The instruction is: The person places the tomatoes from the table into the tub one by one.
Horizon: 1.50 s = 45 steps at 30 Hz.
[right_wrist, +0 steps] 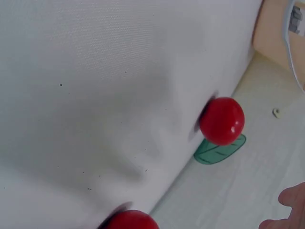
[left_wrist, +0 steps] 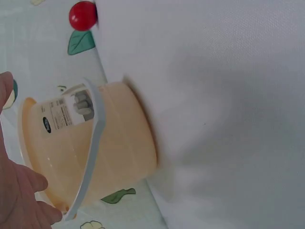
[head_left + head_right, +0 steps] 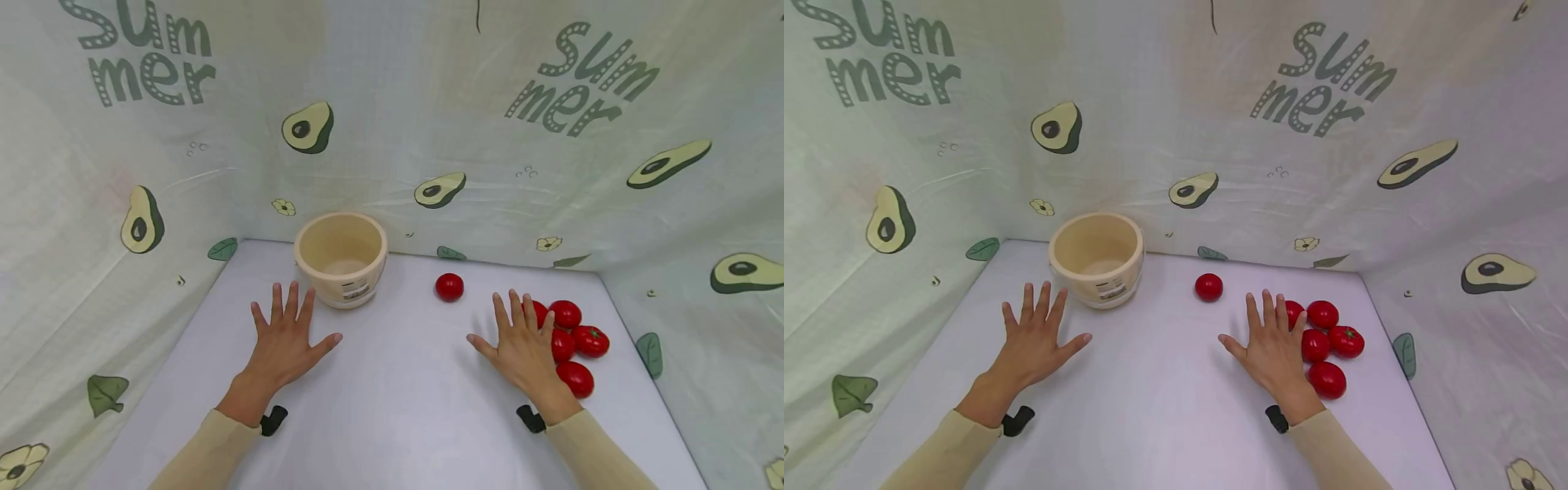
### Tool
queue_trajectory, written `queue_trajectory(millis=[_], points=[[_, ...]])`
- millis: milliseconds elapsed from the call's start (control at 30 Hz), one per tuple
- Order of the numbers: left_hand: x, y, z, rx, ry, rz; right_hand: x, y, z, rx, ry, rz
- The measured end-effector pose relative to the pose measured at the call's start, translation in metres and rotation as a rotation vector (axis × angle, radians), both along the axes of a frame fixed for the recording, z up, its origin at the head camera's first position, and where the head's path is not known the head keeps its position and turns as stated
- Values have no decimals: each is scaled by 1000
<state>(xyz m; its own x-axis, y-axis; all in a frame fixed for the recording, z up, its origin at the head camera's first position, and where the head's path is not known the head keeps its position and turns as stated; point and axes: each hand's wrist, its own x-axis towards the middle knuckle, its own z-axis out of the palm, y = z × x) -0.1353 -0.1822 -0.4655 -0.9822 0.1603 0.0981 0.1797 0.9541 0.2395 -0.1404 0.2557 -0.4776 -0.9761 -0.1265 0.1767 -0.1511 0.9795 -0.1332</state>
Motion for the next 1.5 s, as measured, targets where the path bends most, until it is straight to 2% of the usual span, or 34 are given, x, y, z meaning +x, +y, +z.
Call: queue_trajectory(millis=[300, 433, 533, 633, 767, 900, 1033, 1133, 1233, 1367, 1500], points=[[0, -6, 3, -2, 4, 17, -2, -6, 2, -23, 9, 11], [-4, -12, 11, 0, 12, 31, -7, -12, 7, -17, 28, 21], [-13, -17, 20, 7, 15, 37, -14, -19, 15, -21, 24, 34], [-31, -19, 30, 11, 28, 39, -25, -33, 26, -31, 15, 55], [-67, -14, 47, 42, 9, 48, -42, -61, 39, -65, 2, 91], [-101, -9, 57, 88, -71, 59, -54, -90, 41, -63, 15, 152], [-118, -10, 58, 109, -196, 41, -58, -110, 43, -42, 15, 202], [-121, -11, 53, 126, -268, 30, -59, -116, 49, -36, 17, 217], [-117, -9, 50, 129, -264, -15, -60, -116, 57, -42, 23, 218], [-104, 3, 51, 85, -232, -144, -62, -112, 69, -62, 30, 213], [-85, 18, 55, 56, -222, -254, -62, -110, 80, -71, 23, 230]])
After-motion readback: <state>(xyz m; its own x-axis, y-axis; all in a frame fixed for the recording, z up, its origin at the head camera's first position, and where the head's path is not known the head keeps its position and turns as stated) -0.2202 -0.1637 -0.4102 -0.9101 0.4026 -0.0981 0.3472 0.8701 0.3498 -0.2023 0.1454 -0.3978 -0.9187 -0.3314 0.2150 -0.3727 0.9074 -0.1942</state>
